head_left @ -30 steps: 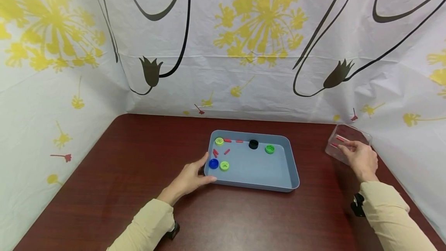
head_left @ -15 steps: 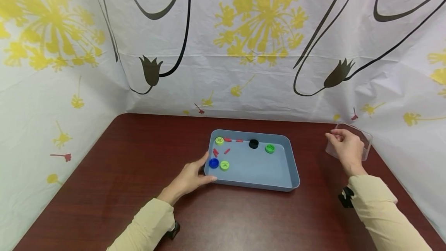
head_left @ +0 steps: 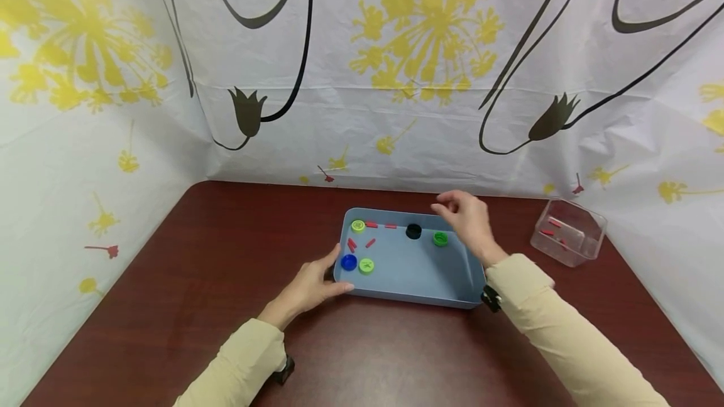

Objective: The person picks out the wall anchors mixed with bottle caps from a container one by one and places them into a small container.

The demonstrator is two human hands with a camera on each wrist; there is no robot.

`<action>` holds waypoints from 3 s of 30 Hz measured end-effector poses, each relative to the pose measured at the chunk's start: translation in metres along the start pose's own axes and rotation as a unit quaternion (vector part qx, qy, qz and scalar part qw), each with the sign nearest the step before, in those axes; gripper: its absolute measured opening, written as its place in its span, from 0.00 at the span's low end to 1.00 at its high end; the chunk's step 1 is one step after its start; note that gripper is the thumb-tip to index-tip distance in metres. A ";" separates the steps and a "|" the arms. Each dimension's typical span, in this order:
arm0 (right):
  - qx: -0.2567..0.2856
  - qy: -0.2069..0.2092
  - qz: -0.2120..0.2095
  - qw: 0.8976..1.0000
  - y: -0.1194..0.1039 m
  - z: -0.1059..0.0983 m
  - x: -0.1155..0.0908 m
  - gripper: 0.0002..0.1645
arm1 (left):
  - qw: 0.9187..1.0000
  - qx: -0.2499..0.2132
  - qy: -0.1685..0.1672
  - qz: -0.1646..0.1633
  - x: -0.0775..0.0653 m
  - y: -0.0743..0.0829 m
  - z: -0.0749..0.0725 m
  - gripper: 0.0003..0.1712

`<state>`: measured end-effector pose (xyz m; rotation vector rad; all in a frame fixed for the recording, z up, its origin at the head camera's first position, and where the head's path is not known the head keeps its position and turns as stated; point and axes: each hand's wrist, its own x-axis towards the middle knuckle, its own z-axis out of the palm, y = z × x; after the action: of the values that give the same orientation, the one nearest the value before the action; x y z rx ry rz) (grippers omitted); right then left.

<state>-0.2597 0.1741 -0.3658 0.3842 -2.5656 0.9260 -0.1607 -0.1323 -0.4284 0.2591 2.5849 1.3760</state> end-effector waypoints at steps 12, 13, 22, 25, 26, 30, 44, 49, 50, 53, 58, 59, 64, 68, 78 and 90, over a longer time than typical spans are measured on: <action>-0.002 -0.115 -0.034 0.993 -0.043 0.054 0.003 0.12 | 1.000 0.006 0.002 -0.004 0.000 0.003 -0.001 0.52; -0.002 -0.120 -0.033 0.992 -0.044 0.057 0.004 0.12 | 1.000 0.008 0.003 -0.004 0.000 0.003 -0.001 0.52; -0.014 -0.173 -0.035 0.984 -0.048 0.077 0.006 0.10 | 1.000 0.010 0.002 -0.001 0.001 0.002 -0.003 0.52; -0.015 -0.190 -0.027 0.981 -0.048 0.082 0.005 0.10 | 1.000 0.011 0.000 0.004 0.001 0.001 -0.003 0.52; -0.015 -0.197 -0.025 0.980 -0.049 0.083 0.005 0.10 | 1.000 0.009 -0.002 0.005 0.001 0.001 -0.003 0.51; -0.030 -0.228 -0.009 0.973 -0.050 0.090 0.003 0.13 | 1.000 0.005 -0.008 0.007 0.000 0.001 -0.004 0.51; 0.010 -0.273 0.085 0.958 -0.048 0.100 -0.007 0.18 | 1.000 0.012 -0.017 0.009 0.000 -0.001 -0.005 0.51; -0.005 -0.262 0.083 0.961 -0.048 0.104 -0.010 0.18 | 1.000 0.011 -0.016 0.007 0.001 -0.001 -0.005 0.51; -0.008 -0.262 0.081 0.962 -0.048 0.104 -0.010 0.18 | 1.000 0.011 -0.017 0.007 0.001 -0.002 -0.005 0.51; -0.019 -0.261 0.080 0.962 -0.049 0.107 -0.012 0.19 | 1.000 0.013 -0.017 0.007 0.002 -0.002 -0.005 0.51; -0.032 -0.257 0.079 0.963 -0.050 0.110 -0.013 0.19 | 1.000 0.013 -0.018 0.010 0.002 -0.003 -0.005 0.51; -0.036 -0.255 0.076 0.963 -0.050 0.111 -0.013 0.19 | 1.000 0.013 -0.018 0.010 0.002 -0.003 -0.005 0.51; -0.045 -0.248 0.066 0.965 -0.049 0.112 -0.011 0.17 | 1.000 0.011 -0.018 0.009 0.002 -0.002 -0.005 0.51; -0.045 -0.246 0.063 0.966 -0.049 0.111 -0.011 0.17 | 1.000 0.012 -0.017 0.009 0.002 -0.001 -0.005 0.51; -0.032 -0.237 0.066 0.969 -0.046 0.111 -0.011 0.15 | 1.000 0.013 -0.014 0.009 0.002 -0.001 -0.005 0.51; 0.006 -0.252 0.045 0.967 -0.041 0.102 -0.010 0.13 | 1.000 0.007 -0.016 0.012 0.002 -0.002 -0.004 0.51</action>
<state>-0.2615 0.0773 -0.4201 0.5742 -3.0593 0.9769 -0.1638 -0.1360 -0.4280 0.3124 2.5732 1.3509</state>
